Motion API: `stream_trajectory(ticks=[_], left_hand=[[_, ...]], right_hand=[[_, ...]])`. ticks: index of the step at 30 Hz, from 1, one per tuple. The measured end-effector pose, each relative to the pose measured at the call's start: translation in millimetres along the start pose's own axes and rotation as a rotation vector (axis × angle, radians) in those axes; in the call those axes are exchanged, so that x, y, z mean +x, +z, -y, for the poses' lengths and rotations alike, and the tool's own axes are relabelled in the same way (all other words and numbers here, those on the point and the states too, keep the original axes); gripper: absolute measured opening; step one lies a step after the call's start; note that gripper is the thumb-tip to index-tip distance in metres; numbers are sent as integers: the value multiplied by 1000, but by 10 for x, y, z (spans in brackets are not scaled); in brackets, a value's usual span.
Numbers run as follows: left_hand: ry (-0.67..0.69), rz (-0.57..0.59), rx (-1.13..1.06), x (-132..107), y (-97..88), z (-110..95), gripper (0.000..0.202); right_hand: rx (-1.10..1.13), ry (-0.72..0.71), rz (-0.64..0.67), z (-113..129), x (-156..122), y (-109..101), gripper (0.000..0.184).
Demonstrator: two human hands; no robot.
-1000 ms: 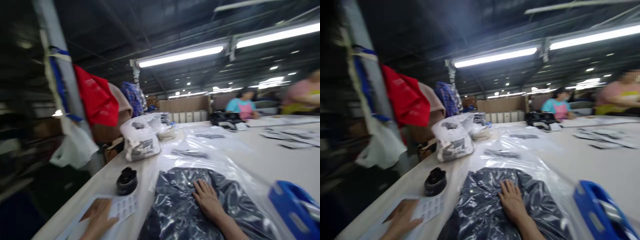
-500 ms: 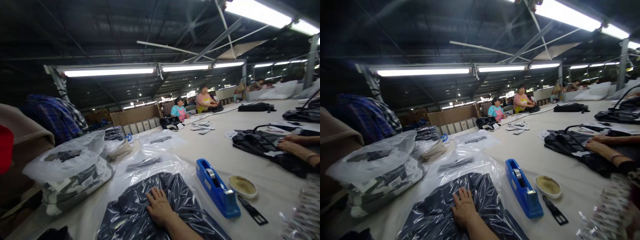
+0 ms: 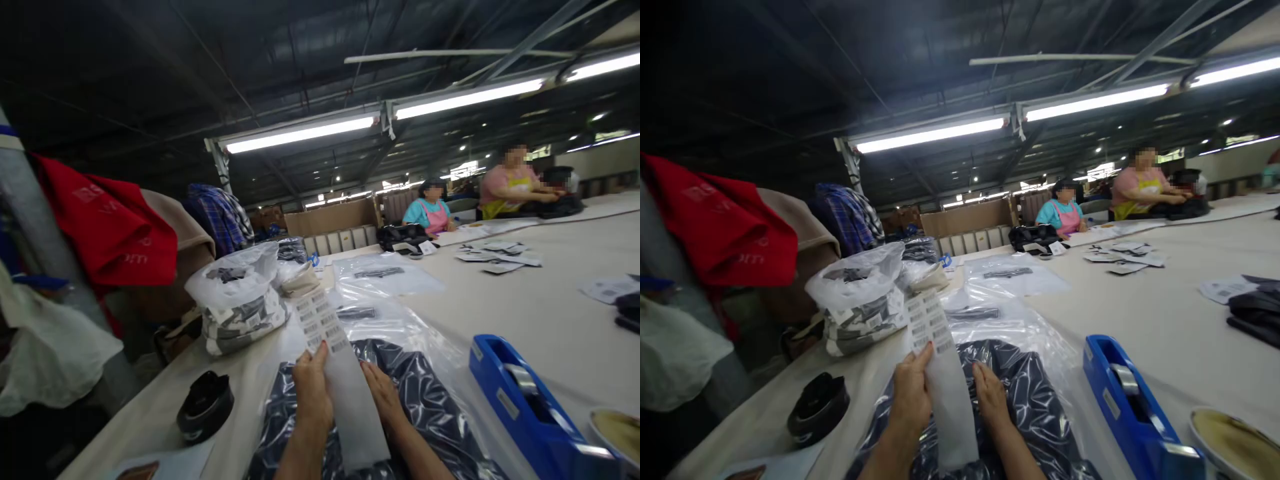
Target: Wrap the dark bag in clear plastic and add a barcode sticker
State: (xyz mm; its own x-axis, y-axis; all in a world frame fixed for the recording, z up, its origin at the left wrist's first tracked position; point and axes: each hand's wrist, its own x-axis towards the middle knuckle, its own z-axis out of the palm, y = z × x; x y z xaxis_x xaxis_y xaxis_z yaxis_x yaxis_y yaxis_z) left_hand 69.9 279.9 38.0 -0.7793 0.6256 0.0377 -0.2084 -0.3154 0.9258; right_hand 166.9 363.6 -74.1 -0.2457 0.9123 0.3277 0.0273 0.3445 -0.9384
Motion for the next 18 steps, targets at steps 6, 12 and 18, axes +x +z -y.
stream_trajectory(ticks=[6, 12, 18], left_hand=[[-186, -14, 15, 27, -117, 835, 30], [-278, 61, -4, 85, -248, 822, 41], [-330, 284, -70, 15, -233, 800, 46]], right_hand=[[377, 229, -28, 115, 25, -57, 55], [599, 253, 166, 254, -12, 49, 52], [629, 300, 185, 222, 13, 28, 31]])
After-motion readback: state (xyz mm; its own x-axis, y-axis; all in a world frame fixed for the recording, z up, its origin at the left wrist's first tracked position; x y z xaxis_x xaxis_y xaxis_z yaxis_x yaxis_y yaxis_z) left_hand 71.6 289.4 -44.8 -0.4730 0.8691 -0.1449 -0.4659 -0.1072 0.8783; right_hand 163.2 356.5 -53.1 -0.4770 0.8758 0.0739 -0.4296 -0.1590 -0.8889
